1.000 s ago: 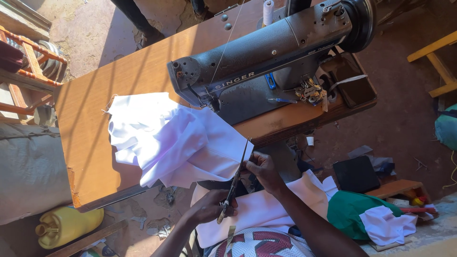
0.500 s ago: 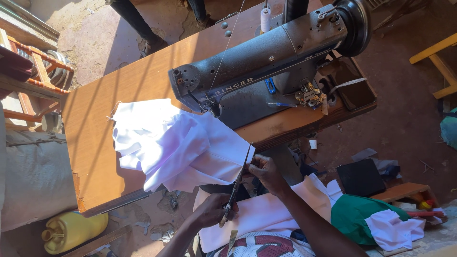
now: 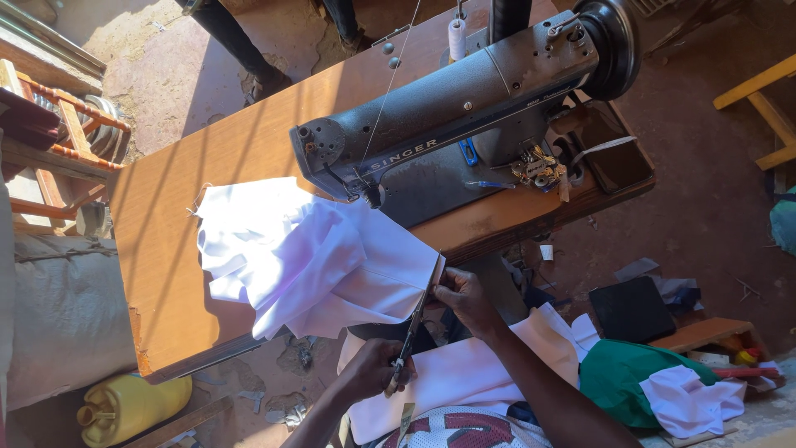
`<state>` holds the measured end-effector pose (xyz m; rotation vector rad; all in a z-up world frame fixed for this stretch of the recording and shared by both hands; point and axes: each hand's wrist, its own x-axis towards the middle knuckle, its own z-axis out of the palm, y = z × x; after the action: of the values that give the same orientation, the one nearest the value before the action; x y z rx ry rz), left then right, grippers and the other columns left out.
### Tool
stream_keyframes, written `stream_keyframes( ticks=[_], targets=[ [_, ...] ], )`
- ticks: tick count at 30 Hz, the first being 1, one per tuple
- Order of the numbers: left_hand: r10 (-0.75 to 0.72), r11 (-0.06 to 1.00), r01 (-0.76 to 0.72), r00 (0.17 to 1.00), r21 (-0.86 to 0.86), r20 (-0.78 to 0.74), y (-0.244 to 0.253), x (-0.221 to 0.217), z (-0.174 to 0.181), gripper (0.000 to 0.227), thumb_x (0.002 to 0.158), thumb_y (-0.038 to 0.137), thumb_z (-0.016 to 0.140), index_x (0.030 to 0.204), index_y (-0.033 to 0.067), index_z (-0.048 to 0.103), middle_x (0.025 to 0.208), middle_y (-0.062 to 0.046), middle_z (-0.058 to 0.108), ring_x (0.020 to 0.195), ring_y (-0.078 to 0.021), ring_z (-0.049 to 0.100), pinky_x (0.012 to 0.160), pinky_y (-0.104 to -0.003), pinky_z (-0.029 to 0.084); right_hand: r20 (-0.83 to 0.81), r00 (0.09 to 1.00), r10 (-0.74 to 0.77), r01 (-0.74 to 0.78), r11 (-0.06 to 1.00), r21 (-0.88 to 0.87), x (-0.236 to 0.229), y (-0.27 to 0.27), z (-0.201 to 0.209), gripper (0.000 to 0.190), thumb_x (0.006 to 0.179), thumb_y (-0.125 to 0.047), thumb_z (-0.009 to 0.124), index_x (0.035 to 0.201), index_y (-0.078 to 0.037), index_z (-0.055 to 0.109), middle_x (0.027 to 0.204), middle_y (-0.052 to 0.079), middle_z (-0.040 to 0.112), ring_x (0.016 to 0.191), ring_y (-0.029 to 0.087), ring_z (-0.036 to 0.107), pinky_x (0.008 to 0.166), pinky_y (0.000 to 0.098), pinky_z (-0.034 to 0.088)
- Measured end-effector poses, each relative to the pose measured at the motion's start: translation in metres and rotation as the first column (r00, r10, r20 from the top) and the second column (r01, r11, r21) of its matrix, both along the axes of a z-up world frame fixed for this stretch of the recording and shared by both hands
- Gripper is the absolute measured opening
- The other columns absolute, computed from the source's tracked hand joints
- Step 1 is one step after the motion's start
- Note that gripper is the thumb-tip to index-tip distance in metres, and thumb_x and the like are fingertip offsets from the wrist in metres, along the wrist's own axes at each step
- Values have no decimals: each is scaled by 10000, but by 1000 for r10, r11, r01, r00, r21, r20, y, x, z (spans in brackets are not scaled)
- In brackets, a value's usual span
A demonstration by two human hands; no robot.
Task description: Cutting and measuring white fabric on a sewing table to prepare for garment construction.
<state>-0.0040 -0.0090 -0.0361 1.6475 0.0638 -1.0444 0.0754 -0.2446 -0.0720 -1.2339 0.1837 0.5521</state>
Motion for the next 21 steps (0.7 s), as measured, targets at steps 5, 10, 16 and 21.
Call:
stream_keyframes(
  ticks=[5,10,16,21],
  targets=[
    [86,993,-77,992,90,-94,-8,2,8,147,704,-22,614,792,17,724,738,-133,721,579,-136,621,468,-251,452,-21,1000,-10,10,1000,-11,0,-1,-3,361,943,-124,714,1277,11,734,1096,172,782,1015,302,818,793,417,715],
    [-178,955,168,984,246,17,-8,10,37,123,866,82,655,851,123,770,634,14,718,516,-72,652,600,-218,493,-28,1000,-6,6,1000,-23,-4,-8,-11,252,938,-80,690,1161,7,769,999,164,788,909,260,819,811,400,714],
    [-399,822,137,831,552,387,43,-11,29,311,737,314,904,1010,276,761,958,77,736,789,-200,694,692,-363,522,-13,970,-245,243,957,157,-15,-42,-50,317,985,-202,652,1058,85,764,990,272,815,877,336,809,787,413,676],
    [-383,639,-563,359,525,851,98,5,62,314,835,169,732,1128,99,646,1009,-73,696,839,-284,677,701,-430,512,-169,970,-172,213,941,263,-22,-31,-35,411,1019,-300,560,1065,67,737,1131,301,796,974,367,799,852,442,658]
  ],
)
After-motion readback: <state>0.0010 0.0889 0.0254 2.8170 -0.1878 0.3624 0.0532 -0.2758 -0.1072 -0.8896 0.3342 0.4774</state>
